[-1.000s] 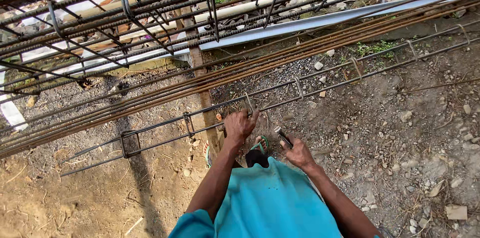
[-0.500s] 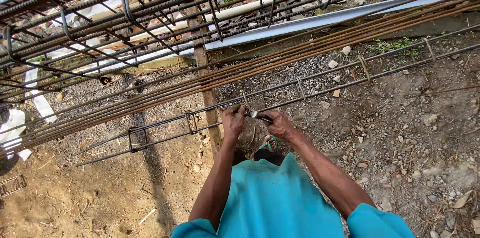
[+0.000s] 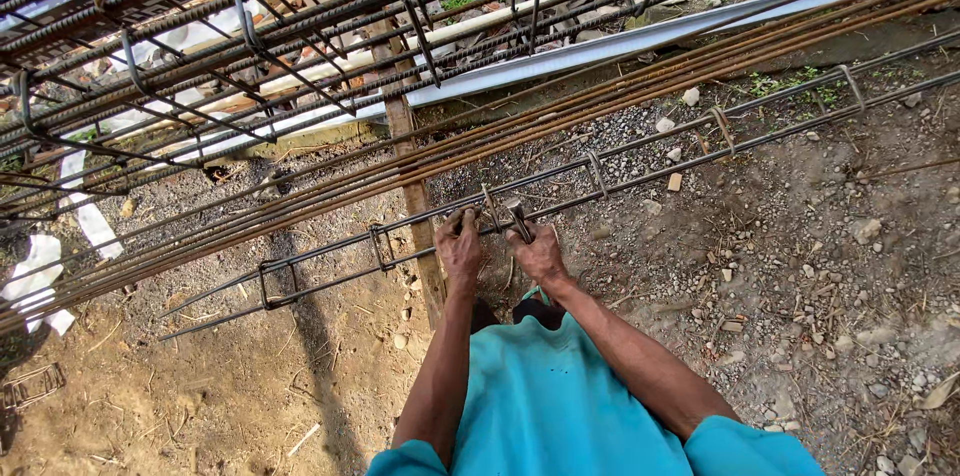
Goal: The person uses pliers to twist and secure wire ties around the intersections of a steel rebar grid. They work along the length of the rebar structure, repeatedly gripping and twisting the wire to fasten the bars together.
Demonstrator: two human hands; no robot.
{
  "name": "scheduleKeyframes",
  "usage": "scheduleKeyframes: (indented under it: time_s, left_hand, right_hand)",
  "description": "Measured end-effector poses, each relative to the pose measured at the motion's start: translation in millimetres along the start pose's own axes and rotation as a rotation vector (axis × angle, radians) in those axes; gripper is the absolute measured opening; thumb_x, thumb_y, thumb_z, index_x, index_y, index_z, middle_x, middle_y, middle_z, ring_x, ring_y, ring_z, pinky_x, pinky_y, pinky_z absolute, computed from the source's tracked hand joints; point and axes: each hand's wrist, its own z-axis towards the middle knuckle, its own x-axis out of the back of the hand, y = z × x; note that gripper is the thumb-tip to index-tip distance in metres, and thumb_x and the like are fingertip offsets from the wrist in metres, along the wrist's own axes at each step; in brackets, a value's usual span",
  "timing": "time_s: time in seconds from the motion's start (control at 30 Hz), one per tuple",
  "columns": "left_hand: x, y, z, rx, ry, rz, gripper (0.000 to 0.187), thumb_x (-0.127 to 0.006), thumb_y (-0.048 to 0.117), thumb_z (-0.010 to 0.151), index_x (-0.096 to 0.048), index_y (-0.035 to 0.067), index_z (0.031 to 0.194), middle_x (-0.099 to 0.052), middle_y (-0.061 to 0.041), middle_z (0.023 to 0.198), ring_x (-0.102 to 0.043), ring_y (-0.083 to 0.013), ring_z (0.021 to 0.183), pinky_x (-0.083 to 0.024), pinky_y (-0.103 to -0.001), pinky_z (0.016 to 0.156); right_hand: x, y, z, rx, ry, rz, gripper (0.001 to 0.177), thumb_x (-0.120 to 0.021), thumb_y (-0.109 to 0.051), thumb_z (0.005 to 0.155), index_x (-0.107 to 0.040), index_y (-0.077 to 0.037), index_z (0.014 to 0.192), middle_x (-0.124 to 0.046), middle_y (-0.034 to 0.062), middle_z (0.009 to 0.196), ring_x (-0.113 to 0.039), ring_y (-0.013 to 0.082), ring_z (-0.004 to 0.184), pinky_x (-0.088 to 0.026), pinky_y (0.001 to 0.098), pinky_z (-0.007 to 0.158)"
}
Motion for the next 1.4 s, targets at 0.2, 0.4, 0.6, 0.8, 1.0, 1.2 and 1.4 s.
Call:
scheduleKeyframes:
  time_s: [0.2,0.4,0.6,0.8,1.0,1.2,1.4]
  left_hand:
    - [21.6,8.1,-10.7,0.194,-0.090,-0.268,0.013,-0.067,0.033,0.097,-0.076,0.025,0.095,-0.077,-0.008,0.090,-0.073,-0.0299,0.097,-0.055,-0.046,0.088]
    - [9.9,16.1,-36.8,-0.254,-0.130,0.217,0.010,-0.066,0.014,0.098,-0.075,0.017,0.099,-0.076,-0.010,0.097,-0.074,-0.0286,0.091,-0.056,-0.048,0.095]
    - [-4.3,15.3,-38.7,-0.225,-0.103,-0.061,0.011,-0.066,0.021,0.098,-0.075,0.025,0.103,-0.078,0.000,0.099,-0.074,-0.0168,0.099,-0.050,-0.040,0.103]
    - [-15.6,12.2,-11.3,-0.431,-0.130,0.113,0.012,-0.066,0.012,0.092,-0.062,0.018,0.101,-0.058,-0.004,0.092,-0.061,-0.0270,0.094,-0.055,-0.042,0.078]
    - [-77.7,-48.8,15.9,0.103,-0.165,0.310,0.023,-0.063,0.030,0.093,-0.053,0.015,0.107,-0.057,-0.004,0.093,-0.060,-0.0230,0.092,-0.052,-0.039,0.083]
    - [-70.5,-6.8,21.9,0.323,-0.396,0.494,0.040,-0.058,0.025,0.087,-0.062,0.009,0.124,-0.068,-0.015,0.115,-0.062,-0.0288,0.119,-0.047,-0.044,0.105]
    - [-19.5,9.5,25.8,0.200,-0.558,0.269,0.026,-0.063,0.042,0.087,-0.075,0.020,0.084,-0.059,-0.021,0.112,-0.057,-0.0403,0.122,-0.047,-0.055,0.102]
  right_hand:
    - [0.8,-9.3,-2.8,0.039,0.017,-0.149,0.033,-0.067,-0.020,0.098,-0.069,0.005,0.119,-0.074,0.0234,0.095,-0.072,0.0314,0.088,-0.058,0.0401,0.082]
    - [-9.3,-11.4,4.1,0.148,-0.003,-0.199,0.026,-0.057,-0.009,0.102,-0.066,0.008,0.119,-0.071,0.0258,0.076,-0.068,0.0239,0.065,-0.057,0.0348,0.071]
    - [-24.5,60.0,46.8,0.134,-0.101,0.051,0.023,-0.061,-0.014,0.098,-0.072,0.004,0.105,-0.070,0.0190,0.078,-0.066,0.0228,0.073,-0.053,0.0335,0.070]
    - [-26.0,97.4,45.0,0.527,-0.059,-0.303,0.036,-0.049,0.009,0.090,-0.065,0.012,0.122,-0.067,0.0148,0.092,-0.067,0.0140,0.100,-0.043,0.0123,0.077]
    - [-26.3,122.8,72.9,0.635,-0.185,0.570,0.028,-0.057,0.003,0.092,-0.070,0.009,0.116,-0.072,0.0173,0.083,-0.068,0.0182,0.076,-0.045,0.0189,0.074]
    - [-82.0,137.0,128.4,1.464,0.632,0.144,0.017,-0.061,-0.006,0.089,-0.065,-0.023,0.091,-0.064,-0.0104,0.094,-0.059,0.0062,0.105,-0.046,0.0326,0.093]
    - [-81.3,124.4,88.1,1.066,1.125,-0.499,0.016,-0.060,-0.001,0.084,-0.062,-0.014,0.077,-0.062,-0.0010,0.076,-0.063,0.0133,0.084,-0.048,0.0363,0.081]
